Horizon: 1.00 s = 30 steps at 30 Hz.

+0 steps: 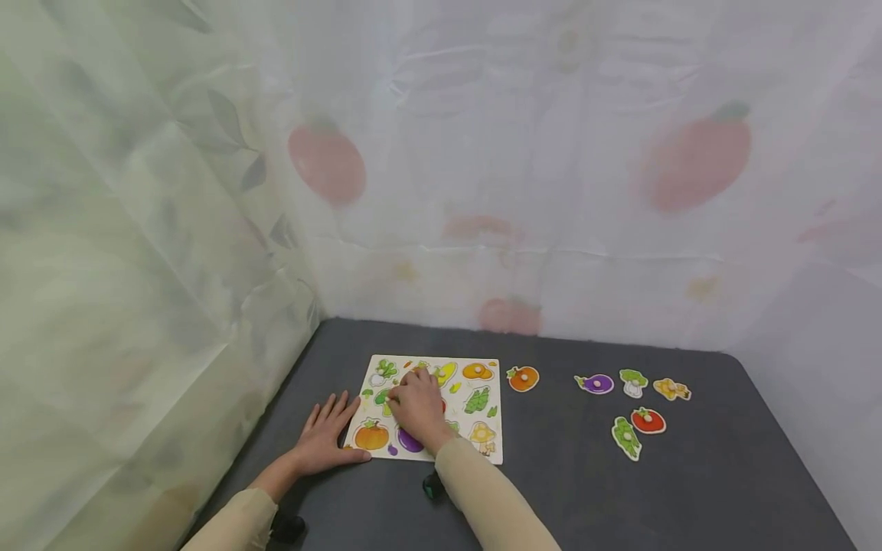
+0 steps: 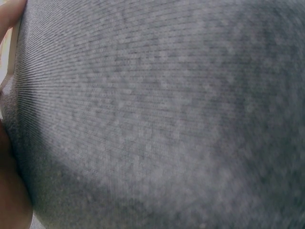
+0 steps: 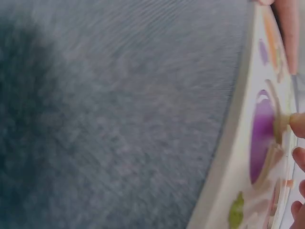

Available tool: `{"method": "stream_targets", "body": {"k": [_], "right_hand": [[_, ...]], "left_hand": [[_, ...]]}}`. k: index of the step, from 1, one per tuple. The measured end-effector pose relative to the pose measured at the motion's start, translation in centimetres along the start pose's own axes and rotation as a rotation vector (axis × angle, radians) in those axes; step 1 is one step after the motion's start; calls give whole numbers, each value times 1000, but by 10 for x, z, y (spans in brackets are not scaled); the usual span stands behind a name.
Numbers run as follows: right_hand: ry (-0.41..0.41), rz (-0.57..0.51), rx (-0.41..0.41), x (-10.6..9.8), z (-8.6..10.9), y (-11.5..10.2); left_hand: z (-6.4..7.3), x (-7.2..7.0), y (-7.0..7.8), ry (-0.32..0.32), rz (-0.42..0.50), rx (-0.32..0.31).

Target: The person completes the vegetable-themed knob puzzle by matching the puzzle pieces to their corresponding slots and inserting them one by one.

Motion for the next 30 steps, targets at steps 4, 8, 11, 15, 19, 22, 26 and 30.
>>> {"method": "stream_targets", "body": {"k": [4, 8, 11, 15, 19, 22, 26, 30], "right_hand": [[-41, -41, 24, -6, 1, 8], [-22, -145, 50, -30, 1, 23], [5, -203, 76, -52, 0, 35], [43, -256, 102, -76, 3, 51], [94, -270, 83, -93, 9, 62], [103, -269, 89, -100, 15, 72], [94, -264, 133, -104, 24, 90], [104, -247, 168, -111, 36, 110]], "left_hand": [[-1, 1, -2, -18, -11, -11], [-1, 0, -1, -13, -18, -10], [0, -1, 0, 3, -18, 1], [0, -1, -1, 8, -21, 3], [-1, 0, -1, 14, -15, 10], [-1, -1, 0, 6, -14, 8], [0, -2, 2, -16, -28, 1], [0, -2, 2, -28, -35, -5]]}}
Point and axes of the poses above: each hand's wrist, its own z-axis away from the middle knuckle, its own x-axis out of the palm, y = z × x, the point moved 9 cm from there along -z, towards the middle knuckle, and after that the axes turned 2 degrees about -z, right-handed, at the moved point
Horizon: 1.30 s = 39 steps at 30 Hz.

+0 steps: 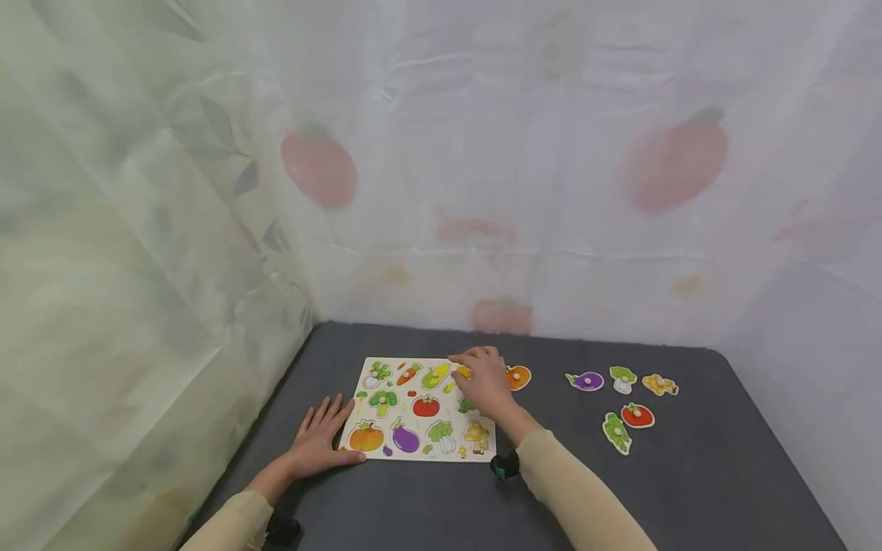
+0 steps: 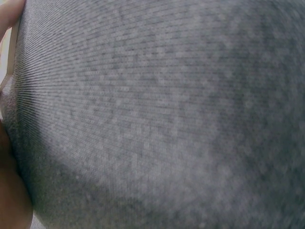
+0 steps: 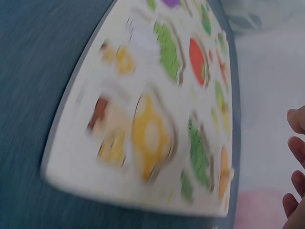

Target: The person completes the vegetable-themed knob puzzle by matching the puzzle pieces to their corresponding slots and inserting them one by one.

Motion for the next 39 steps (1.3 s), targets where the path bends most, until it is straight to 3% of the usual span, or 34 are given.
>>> {"method": "stream_targets", "body": {"k": [6, 12, 24, 32, 39], "right_hand": [[34, 33, 8, -29, 17, 30], [69, 112, 52, -63, 37, 77], [103, 184, 69, -139, 99, 148], [37, 203, 204, -171, 138, 187], [-16, 238, 339, -184, 159, 213]], "left_hand": [[-1, 0, 0, 10, 15, 7], [-1, -1, 0, 29, 46, 22], [-2, 3, -3, 24, 35, 19], [-2, 2, -3, -13, 16, -11], [-3, 4, -6, -29, 14, -27]]}}
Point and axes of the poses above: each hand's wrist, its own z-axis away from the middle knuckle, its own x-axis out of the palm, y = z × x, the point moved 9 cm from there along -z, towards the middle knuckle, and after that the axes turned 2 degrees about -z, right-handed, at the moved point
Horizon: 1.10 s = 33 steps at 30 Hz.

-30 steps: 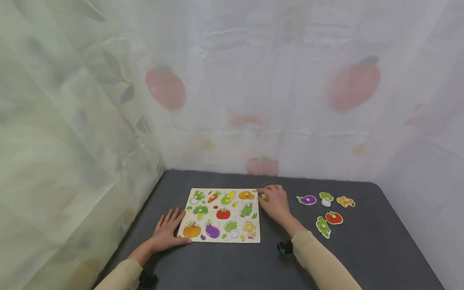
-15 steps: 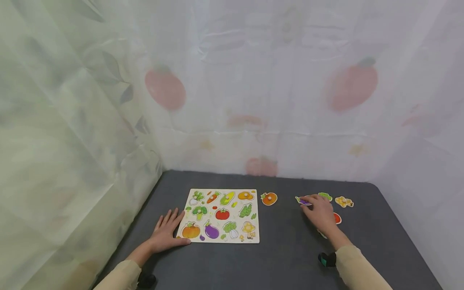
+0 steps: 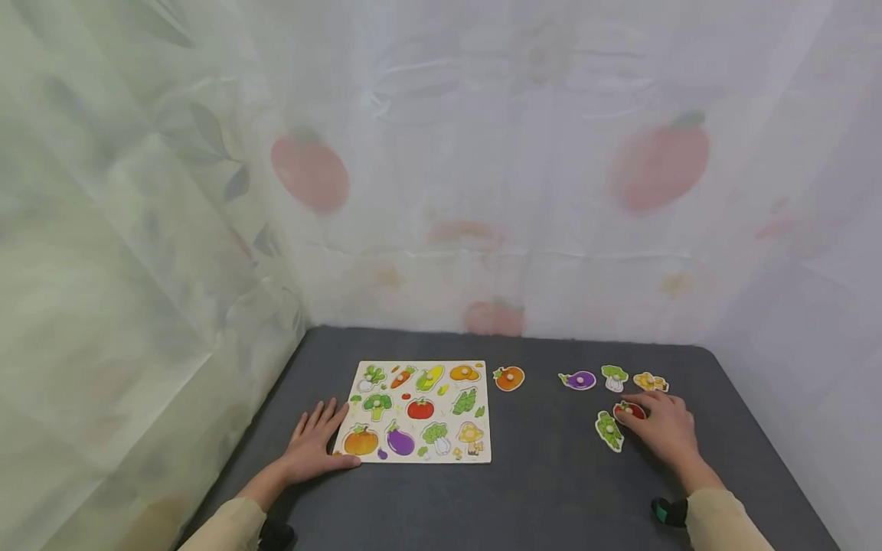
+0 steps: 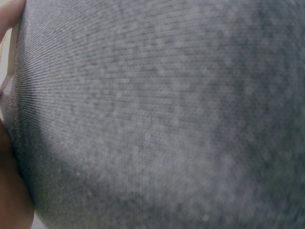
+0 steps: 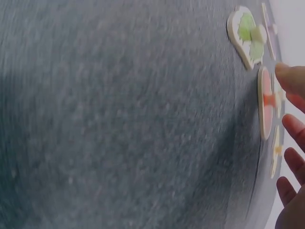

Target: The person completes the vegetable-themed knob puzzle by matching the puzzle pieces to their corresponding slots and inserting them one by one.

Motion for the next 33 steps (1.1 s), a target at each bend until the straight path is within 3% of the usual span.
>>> {"method": "stream_targets", "body": {"k": [6, 12, 16, 23, 33], "right_hand": [[2, 23, 35, -1, 0, 17], [-6, -30, 66, -2, 0, 22], [-31, -66, 94, -1, 0, 24], [-64, -103, 124, 0, -1, 25], [-59, -88, 120, 0, 1, 22]], "left_hand": [[2, -3, 4, 1, -13, 6], [2, -2, 4, 0, -20, 3], [1, -1, 3, -12, -41, -3], [2, -2, 3, 13, 9, 7], [0, -1, 3, -13, -41, -1]]}}
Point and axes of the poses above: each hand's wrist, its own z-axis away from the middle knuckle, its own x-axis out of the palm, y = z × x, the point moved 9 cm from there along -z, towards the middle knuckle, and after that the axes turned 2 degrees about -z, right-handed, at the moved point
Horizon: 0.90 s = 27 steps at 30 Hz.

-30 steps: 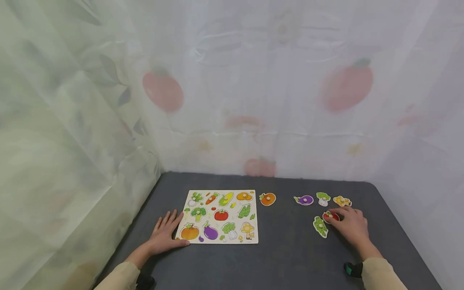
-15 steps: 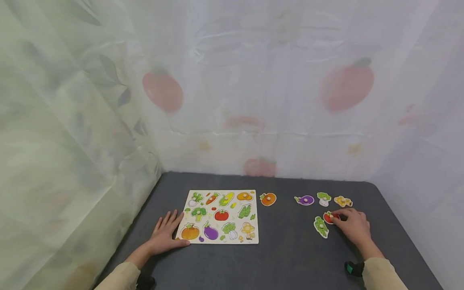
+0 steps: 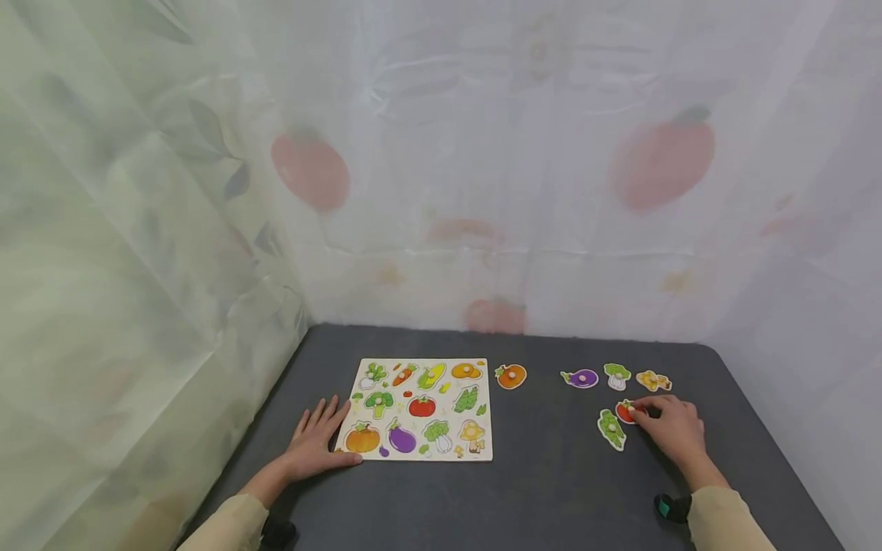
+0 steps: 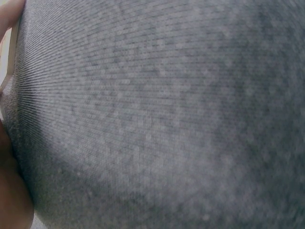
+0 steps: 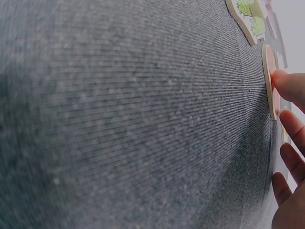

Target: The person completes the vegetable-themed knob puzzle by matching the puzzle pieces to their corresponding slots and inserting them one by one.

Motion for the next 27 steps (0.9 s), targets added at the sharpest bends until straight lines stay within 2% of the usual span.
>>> {"method": "stream_targets", "body": {"k": [5, 16, 27], "right_hand": [[16, 0, -8, 0, 1, 1], [23, 5, -31, 1, 2, -1], [32, 25, -37, 2, 1, 1]], "left_hand": [[1, -1, 2, 3, -4, 0], [1, -1, 0, 79, 48, 40], [1, -2, 1, 31, 11, 7]]}}
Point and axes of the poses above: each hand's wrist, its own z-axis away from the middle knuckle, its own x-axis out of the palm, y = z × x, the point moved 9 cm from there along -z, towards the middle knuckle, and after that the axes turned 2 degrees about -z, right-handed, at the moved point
